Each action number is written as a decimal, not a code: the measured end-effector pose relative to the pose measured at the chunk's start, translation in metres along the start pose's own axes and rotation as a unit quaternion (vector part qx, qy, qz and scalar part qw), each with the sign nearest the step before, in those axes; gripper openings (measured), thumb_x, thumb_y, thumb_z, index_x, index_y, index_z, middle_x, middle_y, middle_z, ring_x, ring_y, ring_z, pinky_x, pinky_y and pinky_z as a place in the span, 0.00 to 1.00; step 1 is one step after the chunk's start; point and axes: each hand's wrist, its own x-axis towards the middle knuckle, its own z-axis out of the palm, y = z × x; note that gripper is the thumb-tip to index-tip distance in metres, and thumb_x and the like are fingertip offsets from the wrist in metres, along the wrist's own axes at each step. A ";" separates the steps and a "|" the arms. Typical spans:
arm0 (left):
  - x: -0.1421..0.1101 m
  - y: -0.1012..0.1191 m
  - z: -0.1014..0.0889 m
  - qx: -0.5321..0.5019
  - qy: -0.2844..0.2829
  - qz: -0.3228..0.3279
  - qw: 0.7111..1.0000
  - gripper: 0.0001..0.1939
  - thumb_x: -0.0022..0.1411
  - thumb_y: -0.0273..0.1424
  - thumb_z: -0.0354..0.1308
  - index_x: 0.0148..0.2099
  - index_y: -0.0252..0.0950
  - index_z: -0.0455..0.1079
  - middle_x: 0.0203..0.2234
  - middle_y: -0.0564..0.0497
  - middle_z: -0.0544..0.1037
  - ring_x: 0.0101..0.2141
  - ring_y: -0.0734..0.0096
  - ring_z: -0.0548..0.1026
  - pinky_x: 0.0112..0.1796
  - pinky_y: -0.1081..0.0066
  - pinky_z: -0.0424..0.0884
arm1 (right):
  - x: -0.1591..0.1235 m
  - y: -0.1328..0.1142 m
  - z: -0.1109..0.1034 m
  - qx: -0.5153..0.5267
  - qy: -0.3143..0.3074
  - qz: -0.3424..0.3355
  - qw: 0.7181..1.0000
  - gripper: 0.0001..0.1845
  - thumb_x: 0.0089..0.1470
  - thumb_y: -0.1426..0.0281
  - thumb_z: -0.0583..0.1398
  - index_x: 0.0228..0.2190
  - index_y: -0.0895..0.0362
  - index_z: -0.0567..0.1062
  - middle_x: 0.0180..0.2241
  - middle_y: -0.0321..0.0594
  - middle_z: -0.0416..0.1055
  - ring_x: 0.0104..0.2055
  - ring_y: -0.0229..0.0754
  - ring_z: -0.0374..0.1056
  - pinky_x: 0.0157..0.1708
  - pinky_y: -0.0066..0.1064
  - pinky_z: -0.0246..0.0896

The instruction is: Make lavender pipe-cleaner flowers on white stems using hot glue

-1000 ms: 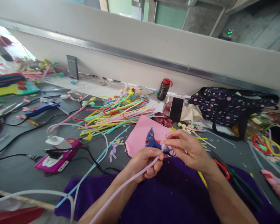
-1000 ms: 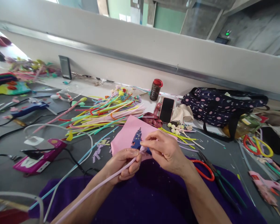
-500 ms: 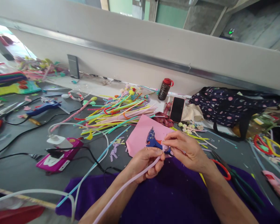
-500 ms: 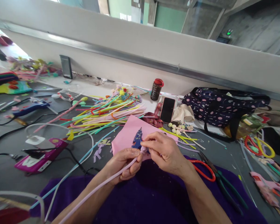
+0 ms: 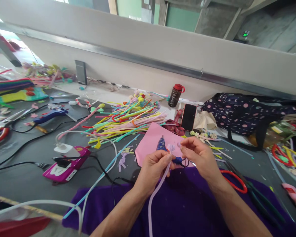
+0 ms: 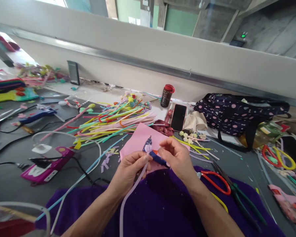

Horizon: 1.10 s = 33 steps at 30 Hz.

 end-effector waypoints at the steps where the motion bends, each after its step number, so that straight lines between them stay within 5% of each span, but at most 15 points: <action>1: 0.000 0.001 0.001 0.013 0.009 0.009 1.000 0.11 0.56 0.37 0.57 0.30 0.33 0.69 0.18 0.54 0.73 0.15 0.84 0.64 0.17 0.81 0.54 | -0.001 -0.001 0.003 0.006 -0.002 0.011 1.000 0.06 0.50 0.68 0.59 0.31 0.57 0.70 0.24 0.33 0.67 0.24 0.35 0.63 0.24 0.25 0.60; 13: -0.002 0.002 0.003 0.133 0.020 0.044 0.990 0.12 0.57 0.36 0.55 0.27 0.33 0.68 0.15 0.57 0.68 0.14 0.83 0.60 0.17 0.79 0.54 | -0.007 -0.004 0.012 -0.060 -0.009 -0.025 0.998 0.08 0.50 0.67 0.60 0.24 0.59 0.72 0.21 0.34 0.68 0.22 0.35 0.62 0.22 0.25 0.56; 33: -0.002 -0.002 -0.002 0.279 0.024 0.124 0.952 0.12 0.60 0.35 0.50 0.27 0.35 0.67 0.19 0.55 0.68 0.21 0.77 0.65 0.25 0.77 0.59 | -0.004 0.001 0.013 -0.073 -0.031 -0.035 0.996 0.08 0.50 0.68 0.60 0.22 0.58 0.71 0.19 0.32 0.66 0.21 0.34 0.61 0.21 0.24 0.55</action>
